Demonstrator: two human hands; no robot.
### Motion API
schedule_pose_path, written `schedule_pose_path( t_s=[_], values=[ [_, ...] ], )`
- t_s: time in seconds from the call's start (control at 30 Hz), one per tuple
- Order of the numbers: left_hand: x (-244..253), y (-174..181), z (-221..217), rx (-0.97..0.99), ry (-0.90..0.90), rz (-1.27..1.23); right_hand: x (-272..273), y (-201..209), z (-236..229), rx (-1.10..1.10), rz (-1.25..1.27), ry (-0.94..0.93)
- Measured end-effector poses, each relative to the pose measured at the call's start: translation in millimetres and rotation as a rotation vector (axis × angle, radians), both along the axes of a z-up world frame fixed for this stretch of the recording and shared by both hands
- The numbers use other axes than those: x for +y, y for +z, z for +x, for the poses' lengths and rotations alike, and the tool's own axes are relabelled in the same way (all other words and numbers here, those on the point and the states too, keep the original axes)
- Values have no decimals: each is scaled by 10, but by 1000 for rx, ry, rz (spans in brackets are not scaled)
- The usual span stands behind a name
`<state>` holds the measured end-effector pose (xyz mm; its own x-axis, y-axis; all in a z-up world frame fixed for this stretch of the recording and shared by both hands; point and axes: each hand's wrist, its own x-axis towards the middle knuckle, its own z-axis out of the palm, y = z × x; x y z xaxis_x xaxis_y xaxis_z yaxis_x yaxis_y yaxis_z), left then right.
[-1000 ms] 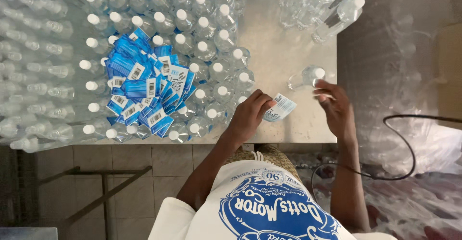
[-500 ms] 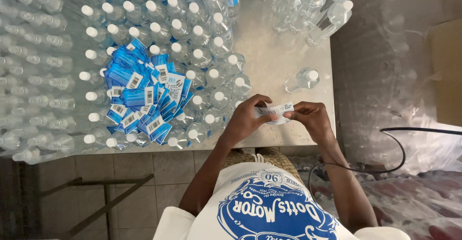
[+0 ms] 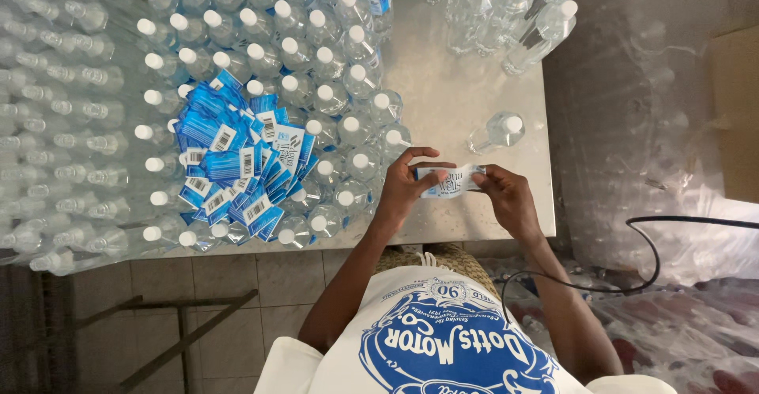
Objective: The person repeatedly picks up a clear plastic water bottle and a blue-and-white label from a table. They wrap the label around the bottle's body, smooth it down, and then place the labeled bottle into a growing stack on the right side of the table.
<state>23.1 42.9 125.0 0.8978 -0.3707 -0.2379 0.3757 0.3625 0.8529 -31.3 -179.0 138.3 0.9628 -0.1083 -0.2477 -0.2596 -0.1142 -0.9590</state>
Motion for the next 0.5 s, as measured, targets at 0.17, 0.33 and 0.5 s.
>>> schedule_pose_path(
  t_s=[0.17,0.33,0.5],
  values=[
    [-26,18,-14,-130,46,165,98,-2,2,10,101,-18],
    [-36,274,-17,-282,42,297,78,74,1,34,122,-49],
    [-71,298,0,-278,45,243,62,85,-7,-8,104,-94]
  ],
)
